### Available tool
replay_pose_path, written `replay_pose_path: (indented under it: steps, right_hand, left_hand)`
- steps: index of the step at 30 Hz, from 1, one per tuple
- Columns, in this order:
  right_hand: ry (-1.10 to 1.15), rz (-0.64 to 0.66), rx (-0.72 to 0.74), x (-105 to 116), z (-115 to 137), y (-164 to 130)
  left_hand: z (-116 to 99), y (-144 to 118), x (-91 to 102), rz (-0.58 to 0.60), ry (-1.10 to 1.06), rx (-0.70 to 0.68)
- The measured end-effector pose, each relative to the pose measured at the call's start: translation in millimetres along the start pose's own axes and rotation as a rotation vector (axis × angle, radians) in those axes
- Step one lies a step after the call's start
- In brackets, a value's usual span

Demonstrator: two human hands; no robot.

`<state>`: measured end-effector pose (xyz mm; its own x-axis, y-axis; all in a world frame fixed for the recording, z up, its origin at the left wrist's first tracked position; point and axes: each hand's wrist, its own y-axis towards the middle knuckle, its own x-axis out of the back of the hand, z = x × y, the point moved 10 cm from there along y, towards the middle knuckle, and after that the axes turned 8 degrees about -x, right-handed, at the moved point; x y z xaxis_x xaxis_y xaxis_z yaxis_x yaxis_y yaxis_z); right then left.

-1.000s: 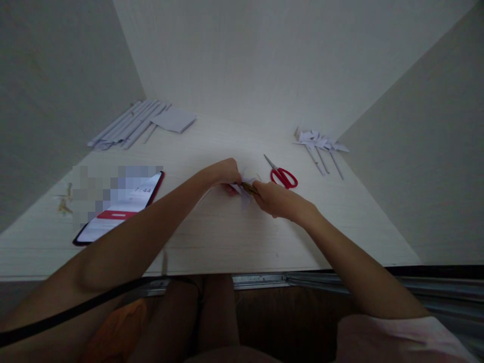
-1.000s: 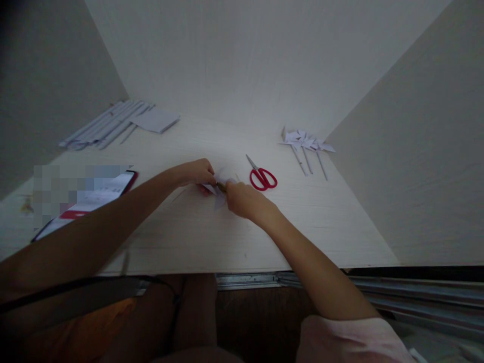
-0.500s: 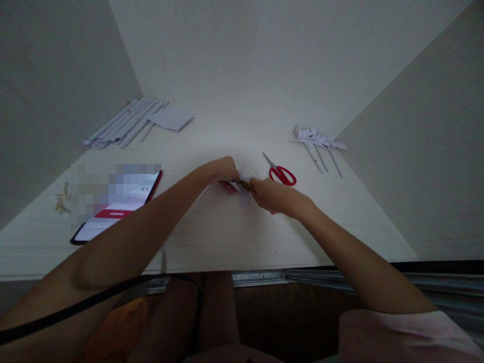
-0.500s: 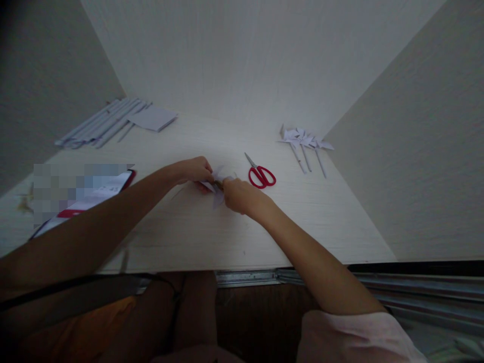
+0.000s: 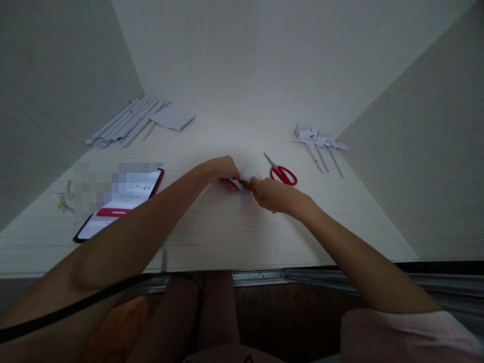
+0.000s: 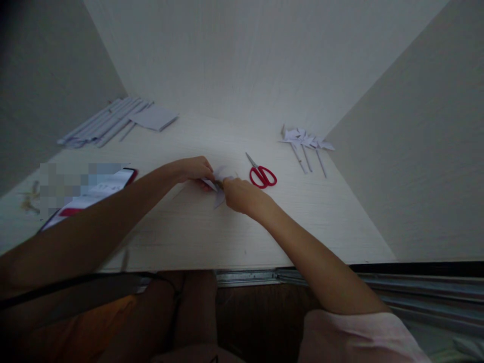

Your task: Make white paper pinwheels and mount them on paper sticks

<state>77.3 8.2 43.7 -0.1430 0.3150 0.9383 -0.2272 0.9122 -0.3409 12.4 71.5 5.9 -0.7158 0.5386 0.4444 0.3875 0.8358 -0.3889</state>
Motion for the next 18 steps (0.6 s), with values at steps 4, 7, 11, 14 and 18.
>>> replay_pose_path:
  steps: [4, 7, 11, 14, 18]
  right_hand:
    - [-0.007, -0.003, -0.005, 1, 0, -1]
    - [-0.007, -0.005, -0.005, 2, 0, -1]
    - [0.041, 0.046, -0.024, -4, -3, 2]
    - [0.207, 0.141, -0.065, -13, -12, 1]
    - [0.535, 0.114, -0.091, -1, -32, -8]
  left_hand:
    - [0, -3, -2.1, 0.025, -0.016, 0.018]
    - [2, -4, -1.9, 0.036, 0.001, 0.038]
    - [2, -1, -3.7, 0.061, 0.013, 0.015]
    - [1, 1, -0.6, 0.017, 0.037, -0.013]
    - [-1, 0, 1.1, -0.024, 0.030, -0.065]
